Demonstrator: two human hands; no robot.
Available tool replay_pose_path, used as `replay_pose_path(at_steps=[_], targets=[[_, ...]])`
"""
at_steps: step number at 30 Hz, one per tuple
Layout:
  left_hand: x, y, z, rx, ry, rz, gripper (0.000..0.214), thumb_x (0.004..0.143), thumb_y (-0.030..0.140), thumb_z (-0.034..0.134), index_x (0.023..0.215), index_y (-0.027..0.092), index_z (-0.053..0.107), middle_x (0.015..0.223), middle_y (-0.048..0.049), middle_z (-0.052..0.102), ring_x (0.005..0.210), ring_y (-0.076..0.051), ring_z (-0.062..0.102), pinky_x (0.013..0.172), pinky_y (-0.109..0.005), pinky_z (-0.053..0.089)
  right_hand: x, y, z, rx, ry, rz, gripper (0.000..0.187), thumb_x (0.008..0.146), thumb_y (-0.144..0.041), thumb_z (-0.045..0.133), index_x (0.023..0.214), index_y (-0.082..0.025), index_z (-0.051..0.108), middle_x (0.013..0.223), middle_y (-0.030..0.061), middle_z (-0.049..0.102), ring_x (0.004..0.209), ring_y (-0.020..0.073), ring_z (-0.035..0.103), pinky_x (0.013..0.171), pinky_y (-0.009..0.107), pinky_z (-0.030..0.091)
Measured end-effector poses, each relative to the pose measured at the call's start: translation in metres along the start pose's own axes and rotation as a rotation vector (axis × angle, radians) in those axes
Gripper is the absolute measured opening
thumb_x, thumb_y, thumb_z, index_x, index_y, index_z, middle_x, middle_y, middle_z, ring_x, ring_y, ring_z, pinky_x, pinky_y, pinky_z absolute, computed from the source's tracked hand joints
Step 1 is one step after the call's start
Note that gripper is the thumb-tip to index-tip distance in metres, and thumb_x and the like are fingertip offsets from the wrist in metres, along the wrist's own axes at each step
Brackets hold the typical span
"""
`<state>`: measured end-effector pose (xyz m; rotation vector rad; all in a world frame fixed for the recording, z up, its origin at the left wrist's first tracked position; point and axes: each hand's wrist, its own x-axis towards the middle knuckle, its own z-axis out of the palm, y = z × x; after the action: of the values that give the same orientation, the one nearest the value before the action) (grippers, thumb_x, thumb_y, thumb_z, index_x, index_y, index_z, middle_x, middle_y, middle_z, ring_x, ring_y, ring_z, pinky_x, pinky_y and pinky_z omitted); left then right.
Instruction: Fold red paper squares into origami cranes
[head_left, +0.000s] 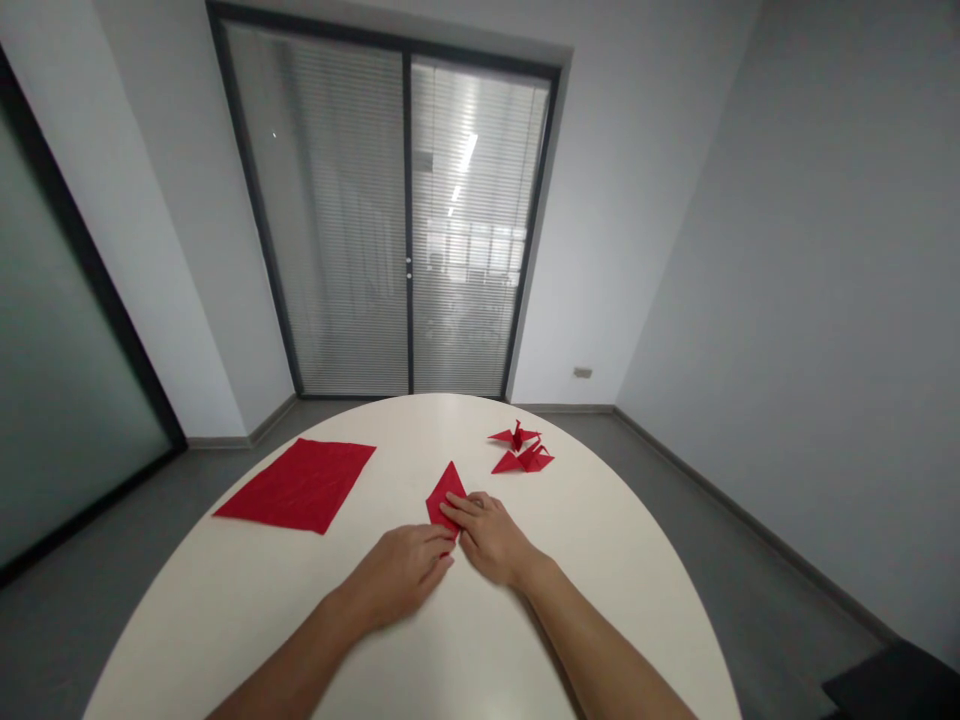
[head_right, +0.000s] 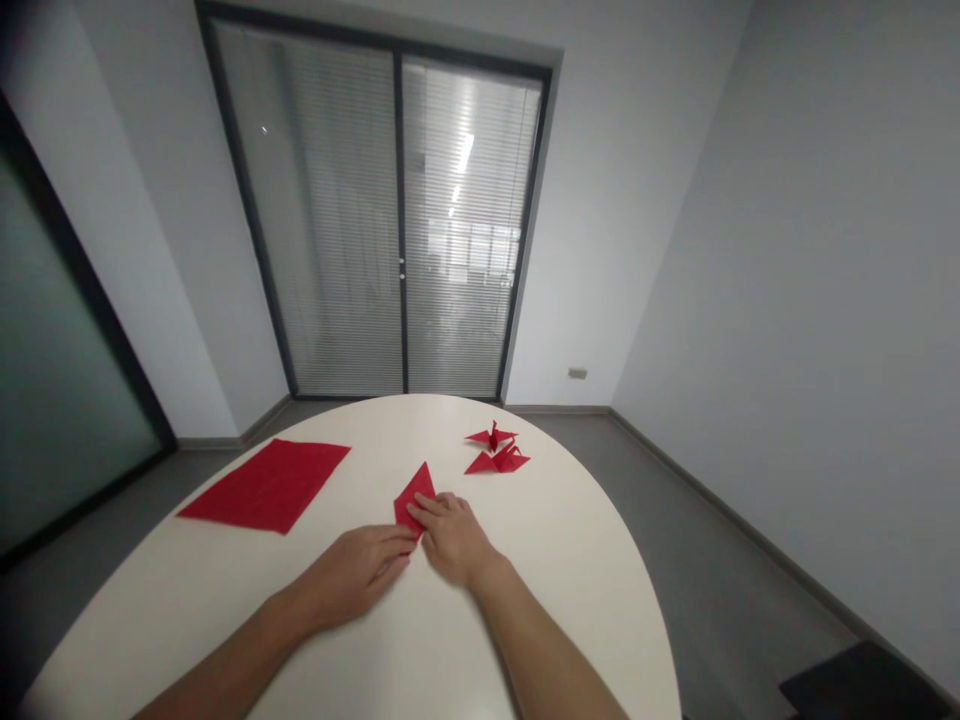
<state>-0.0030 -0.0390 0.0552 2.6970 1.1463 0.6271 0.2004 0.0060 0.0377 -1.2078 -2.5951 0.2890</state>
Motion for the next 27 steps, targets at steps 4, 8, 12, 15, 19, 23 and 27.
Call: replay_pose_path(at_steps=[4, 8, 12, 15, 19, 23, 27], targets=[[-0.001, -0.002, 0.002, -0.024, -0.028, 0.018, 0.036, 0.100, 0.031, 0.038, 0.101, 0.021, 0.073, 0.103, -0.0068, 0.074, 0.096, -0.021, 0.067, 0.093, -0.033, 0.050, -0.002, 0.000, -0.001, -0.004, 0.001, 0.005, 0.051, 0.096, -0.026, 0.040, 0.147, -0.023, 0.048, 0.152, 0.0051, 0.047, 0.128, 0.0288, 0.043, 0.108, 0.048, 0.032], [0.000, -0.004, -0.001, -0.042, -0.060, -0.025, 0.039, 0.100, 0.031, 0.039, 0.079, 0.022, 0.070, 0.075, -0.0027, 0.071, 0.073, -0.018, 0.066, 0.080, -0.030, 0.051, -0.004, -0.003, -0.004, 0.009, 0.003, 0.004, 0.052, 0.098, -0.037, 0.042, 0.148, -0.023, 0.046, 0.153, 0.0068, 0.046, 0.130, 0.0303, 0.043, 0.109, 0.049, 0.031], [0.000, -0.021, 0.010, -0.119, 0.091, -0.103, 0.032, 0.100, 0.026, 0.039, 0.101, 0.023, 0.071, 0.107, -0.0043, 0.074, 0.100, -0.018, 0.067, 0.095, -0.032, 0.050, -0.009, -0.008, -0.009, 0.035, -0.019, -0.035, 0.056, 0.092, -0.041, 0.052, 0.146, -0.025, 0.049, 0.152, 0.0063, 0.047, 0.127, 0.0307, 0.045, 0.110, 0.048, 0.030], [-0.001, -0.037, 0.027, -0.098, 0.159, -0.153, 0.039, 0.095, 0.024, 0.049, 0.132, 0.022, 0.059, 0.138, -0.0072, 0.061, 0.124, -0.022, 0.058, 0.108, -0.041, 0.046, -0.012, -0.010, -0.008, 0.058, -0.036, -0.066, 0.060, 0.088, -0.040, 0.058, 0.145, -0.026, 0.049, 0.152, 0.0059, 0.047, 0.126, 0.0305, 0.045, 0.111, 0.047, 0.028], [-0.002, -0.046, 0.039, -0.054, 0.121, -0.146, 0.048, 0.090, 0.020, 0.054, 0.137, 0.021, 0.054, 0.138, -0.0099, 0.061, 0.127, -0.024, 0.057, 0.109, -0.045, 0.045, -0.014, -0.008, -0.004, 0.123, 0.004, -0.049, 0.077, 0.079, -0.042, 0.067, 0.149, -0.023, 0.041, 0.147, 0.0097, 0.052, 0.125, 0.0309, 0.045, 0.111, 0.046, 0.027], [-0.002, -0.043, 0.038, -0.044, 0.145, -0.120, 0.053, 0.087, 0.017, 0.057, 0.139, 0.023, 0.051, 0.136, -0.0102, 0.062, 0.125, -0.025, 0.058, 0.108, -0.047, 0.046, -0.014, -0.006, -0.002, 0.205, 0.054, -0.037, 0.084, 0.074, -0.039, 0.074, 0.148, -0.021, 0.040, 0.133, 0.0105, 0.061, 0.119, 0.0297, 0.049, 0.108, 0.044, 0.032], [-0.001, -0.039, 0.037, -0.049, 0.161, -0.101, 0.053, 0.089, 0.022, 0.057, 0.141, 0.024, 0.048, 0.135, -0.0109, 0.061, 0.123, -0.027, 0.057, 0.107, -0.049, 0.045, -0.015, -0.007, -0.006, 0.239, 0.074, -0.030, 0.067, 0.083, -0.037, 0.066, 0.145, -0.020, 0.045, 0.129, 0.0106, 0.063, 0.114, 0.0279, 0.053, 0.103, 0.042, 0.037]])
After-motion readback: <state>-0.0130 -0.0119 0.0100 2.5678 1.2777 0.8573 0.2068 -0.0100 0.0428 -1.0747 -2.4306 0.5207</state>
